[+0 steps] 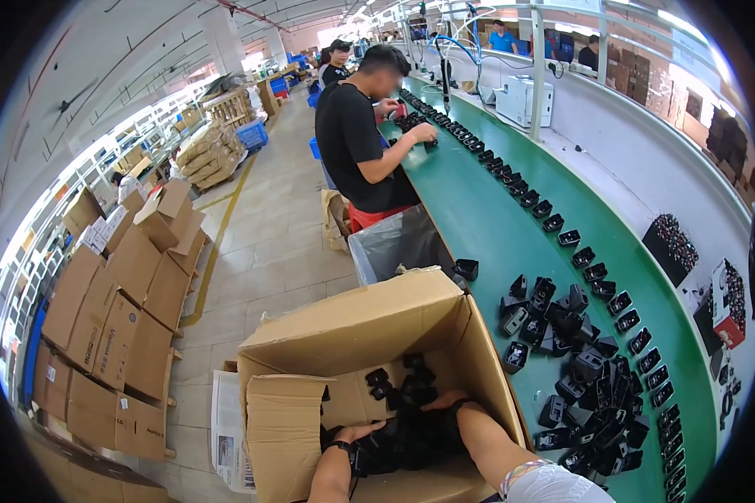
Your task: Assemble electronic components and wiring into plastic controller housings on an assembly line.
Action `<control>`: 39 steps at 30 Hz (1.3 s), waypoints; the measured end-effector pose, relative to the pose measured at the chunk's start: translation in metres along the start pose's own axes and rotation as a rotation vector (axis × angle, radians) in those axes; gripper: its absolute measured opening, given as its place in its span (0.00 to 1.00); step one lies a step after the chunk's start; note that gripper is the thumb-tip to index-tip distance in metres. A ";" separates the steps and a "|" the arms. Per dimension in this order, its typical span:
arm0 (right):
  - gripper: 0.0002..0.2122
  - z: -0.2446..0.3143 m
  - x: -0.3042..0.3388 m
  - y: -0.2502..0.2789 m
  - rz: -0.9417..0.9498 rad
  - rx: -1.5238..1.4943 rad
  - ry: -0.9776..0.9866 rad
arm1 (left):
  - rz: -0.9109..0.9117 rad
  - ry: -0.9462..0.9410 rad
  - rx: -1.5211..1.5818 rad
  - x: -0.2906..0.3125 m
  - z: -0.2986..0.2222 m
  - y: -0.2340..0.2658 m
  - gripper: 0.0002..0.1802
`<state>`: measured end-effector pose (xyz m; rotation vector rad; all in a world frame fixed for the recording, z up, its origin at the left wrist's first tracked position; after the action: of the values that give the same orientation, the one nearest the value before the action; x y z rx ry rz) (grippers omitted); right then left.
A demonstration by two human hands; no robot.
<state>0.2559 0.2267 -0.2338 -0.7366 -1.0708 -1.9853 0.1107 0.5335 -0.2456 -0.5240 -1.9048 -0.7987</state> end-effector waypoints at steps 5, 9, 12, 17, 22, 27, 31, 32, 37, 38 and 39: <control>0.48 -0.022 0.007 0.000 -0.040 -0.376 -0.081 | 0.123 0.184 0.594 0.009 0.006 -0.008 0.68; 0.54 -0.024 0.002 -0.009 0.100 -0.268 -0.042 | 0.551 0.048 0.980 0.003 0.021 -0.024 0.65; 0.58 -0.052 -0.036 -0.021 0.058 -0.221 0.060 | 0.341 0.102 1.059 0.053 -0.028 -0.032 0.67; 0.56 -0.046 -0.025 -0.035 -0.057 -0.415 0.094 | 0.460 0.110 1.154 0.023 -0.016 -0.047 0.72; 0.45 -0.038 0.006 -0.037 0.205 -0.940 0.003 | 0.274 0.069 1.136 0.015 -0.021 -0.057 0.64; 0.40 -0.001 0.029 -0.056 0.229 -1.129 0.033 | 0.473 0.072 1.227 0.028 -0.010 -0.052 0.48; 0.35 -0.057 -0.061 -0.116 -0.131 -1.025 -0.057 | 0.344 0.030 1.110 -0.029 -0.019 -0.064 0.48; 0.35 -0.055 -0.053 -0.116 -0.113 -1.024 -0.059 | 0.336 0.042 1.121 -0.015 -0.024 -0.064 0.48; 0.37 -0.024 -0.023 -0.111 0.005 -1.270 0.123 | 0.273 0.126 1.065 0.033 -0.063 -0.052 0.50; 0.37 -0.023 -0.019 -0.106 0.021 -1.320 0.160 | 0.276 0.128 1.065 0.034 -0.069 -0.050 0.50; 0.38 -0.023 -0.013 -0.102 0.037 -1.369 0.195 | 0.311 0.095 1.026 0.035 -0.076 -0.049 0.50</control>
<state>0.1764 0.2490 -0.2993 -1.1322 0.5895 -2.5196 0.1099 0.4455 -0.2047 -0.1131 -1.8001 0.3760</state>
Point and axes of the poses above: each hand's wrist, its own x-axis away from the middle knuckle, its own y-axis out of the back of the hand, z = x × y, the point moved 1 cm from there along -x, towards the middle knuckle, and after that the axes turned 7 degrees about -x, right-handed, at the moved point
